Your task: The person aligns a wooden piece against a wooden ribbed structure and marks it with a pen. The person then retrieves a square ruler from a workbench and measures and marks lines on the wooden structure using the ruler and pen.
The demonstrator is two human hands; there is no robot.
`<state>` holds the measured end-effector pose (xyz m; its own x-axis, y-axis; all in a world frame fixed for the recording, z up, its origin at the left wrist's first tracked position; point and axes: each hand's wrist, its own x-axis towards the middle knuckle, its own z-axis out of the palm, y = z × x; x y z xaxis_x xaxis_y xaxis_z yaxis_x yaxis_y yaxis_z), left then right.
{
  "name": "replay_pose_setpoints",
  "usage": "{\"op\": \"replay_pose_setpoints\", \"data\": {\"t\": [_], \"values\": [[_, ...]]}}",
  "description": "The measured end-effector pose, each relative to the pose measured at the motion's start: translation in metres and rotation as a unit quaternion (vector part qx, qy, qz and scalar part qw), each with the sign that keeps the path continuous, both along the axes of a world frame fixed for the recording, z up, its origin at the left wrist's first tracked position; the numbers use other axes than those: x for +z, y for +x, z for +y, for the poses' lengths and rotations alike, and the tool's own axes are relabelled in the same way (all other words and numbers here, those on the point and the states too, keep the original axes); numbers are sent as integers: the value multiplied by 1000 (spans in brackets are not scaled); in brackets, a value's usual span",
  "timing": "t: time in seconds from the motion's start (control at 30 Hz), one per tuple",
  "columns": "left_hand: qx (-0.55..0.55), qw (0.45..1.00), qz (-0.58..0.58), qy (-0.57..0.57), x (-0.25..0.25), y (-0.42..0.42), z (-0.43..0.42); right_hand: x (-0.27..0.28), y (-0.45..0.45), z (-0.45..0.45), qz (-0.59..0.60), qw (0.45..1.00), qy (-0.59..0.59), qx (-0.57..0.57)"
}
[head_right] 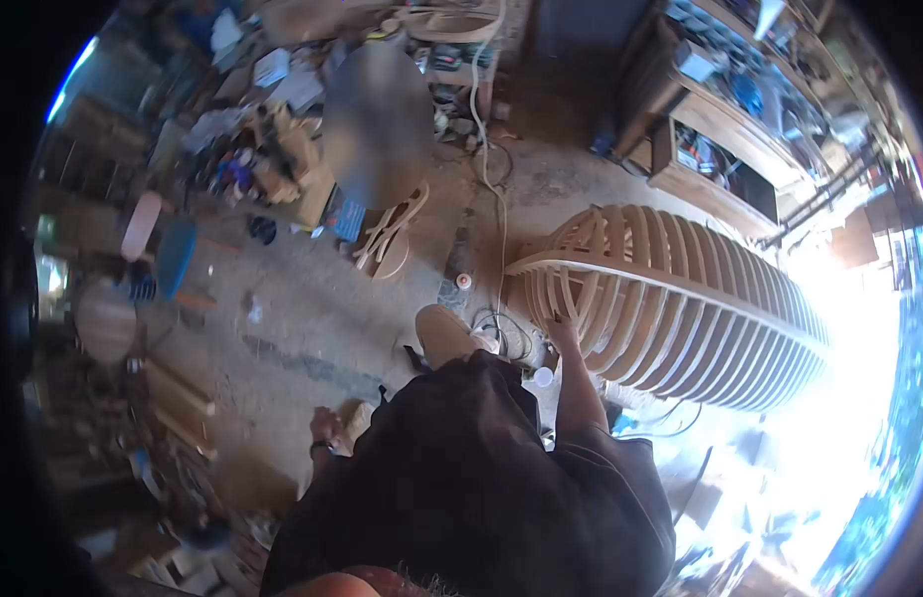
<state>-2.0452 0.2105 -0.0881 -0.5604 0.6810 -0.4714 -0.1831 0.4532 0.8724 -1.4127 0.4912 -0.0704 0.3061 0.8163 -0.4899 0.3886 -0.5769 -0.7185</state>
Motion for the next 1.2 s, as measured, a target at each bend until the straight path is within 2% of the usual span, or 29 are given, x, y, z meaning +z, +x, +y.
{"op": "replay_pose_setpoints", "data": {"t": [0.03,0.1,0.13,0.17,0.23,0.27,0.33,0.37,0.4,0.47,0.53,0.7,0.83,0.93,1.0,1.07,1.17,1.2], "values": [[146,962,-229,-31,12,-35,46,5,-13,4,-1,1000,-1,-19],[141,973,-164,-81,46,-77,133,-10,-33,15,-31,993,-113,12],[152,967,-176,-107,62,-95,171,-34,-40,17,-56,985,-160,13],[135,970,-173,-107,77,-108,206,-28,-55,25,-77,976,-197,47],[70,979,-190,-21,92,-126,271,-53,-76,42,-38,970,-230,71],[47,980,-192,-26,96,-131,301,-63,-88,56,-31,971,-229,55],[-59,984,-169,23,40,-168,332,-63,-106,100,-31,957,-251,140],[-42,982,-178,-57,23,-173,353,-89,-112,122,-14,989,-101,110],[-23,972,-191,-134,10,-175,374,-118,-123,136,0,996,46,76],[-73,955,-171,-229,7,-142,415,-71,-142,203,-57,994,47,75],[-177,934,-139,-279,10,-110,456,-15,-151,254,-6,997,74,27],[-354,880,-65,-309,1,-59,579,50,-138,322,-39,993,94,-66],[-425,855,-28,-297,-16,-22,700,75,-119,348,-27,993,28,-107],[-451,846,-16,-282,-18,13,807,26,-101,357,-88,977,60,-183],[-463,845,-11,-269,-11,45,885,11,-92,353,-115,973,53,-191],[-481,840,1,-253,-7,88,965,18,-67,378,-159,965,61,-198],[-512,825,14,-238,-3,154,1071,51,-50,390,-130,951,25,-280],[-522,821,4,-234,2,180,1099,77,-40,399,-79,946,6,-314]]}}
